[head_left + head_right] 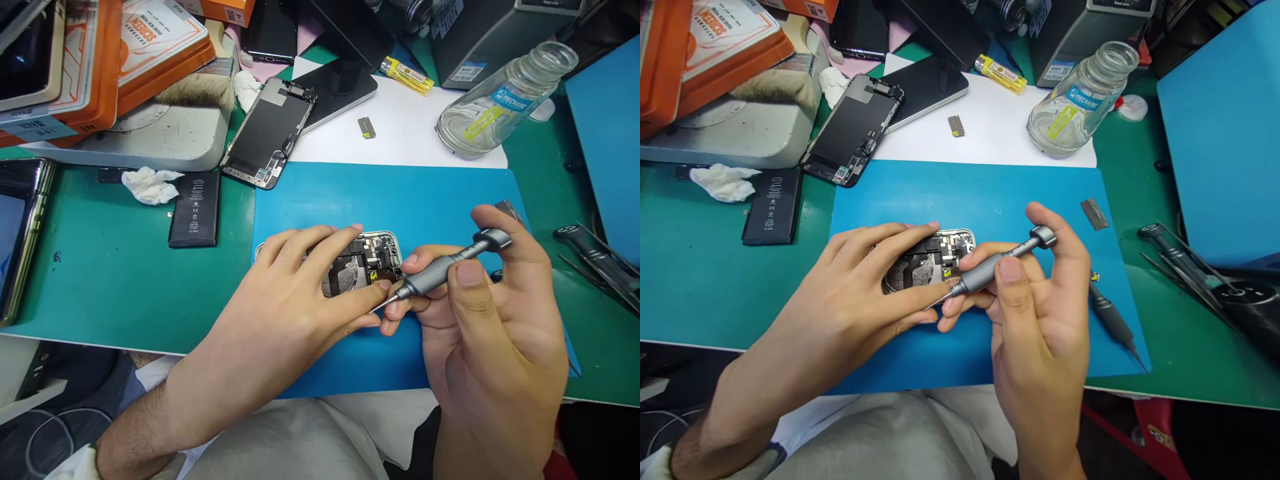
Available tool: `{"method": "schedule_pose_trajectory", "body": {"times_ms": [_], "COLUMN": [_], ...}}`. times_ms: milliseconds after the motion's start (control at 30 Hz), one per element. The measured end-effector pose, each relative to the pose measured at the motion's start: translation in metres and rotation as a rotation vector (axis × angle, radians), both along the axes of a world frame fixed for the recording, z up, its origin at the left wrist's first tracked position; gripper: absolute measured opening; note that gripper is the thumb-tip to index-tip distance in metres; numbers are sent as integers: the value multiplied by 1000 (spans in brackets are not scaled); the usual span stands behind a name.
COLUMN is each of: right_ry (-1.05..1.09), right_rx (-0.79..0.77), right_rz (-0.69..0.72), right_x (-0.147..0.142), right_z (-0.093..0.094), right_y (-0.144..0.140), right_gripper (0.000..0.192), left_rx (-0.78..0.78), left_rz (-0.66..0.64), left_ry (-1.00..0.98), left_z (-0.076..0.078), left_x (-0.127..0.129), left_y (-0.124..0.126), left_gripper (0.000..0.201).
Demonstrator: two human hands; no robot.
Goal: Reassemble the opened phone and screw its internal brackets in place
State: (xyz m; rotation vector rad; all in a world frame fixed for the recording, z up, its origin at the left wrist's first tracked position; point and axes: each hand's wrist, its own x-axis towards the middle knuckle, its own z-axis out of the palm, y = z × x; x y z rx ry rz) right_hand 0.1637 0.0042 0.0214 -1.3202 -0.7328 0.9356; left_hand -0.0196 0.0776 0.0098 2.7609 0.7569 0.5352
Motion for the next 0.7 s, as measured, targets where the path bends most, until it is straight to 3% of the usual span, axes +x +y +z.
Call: {"method": "schedule_pose_trajectory", "body": {"times_ms": [700], "right_ry": [3], "right_rx": [-29], "right_rz": [-28], "right_x": [1], "right_z": [0], "right_y": [0], "right_gripper": [48], "left_rx": [12], "left_rz": [14], "left_ry": [9], "left_z": [-2], "left_x": [0], "left_y": [-1], "left_gripper": [33]}}
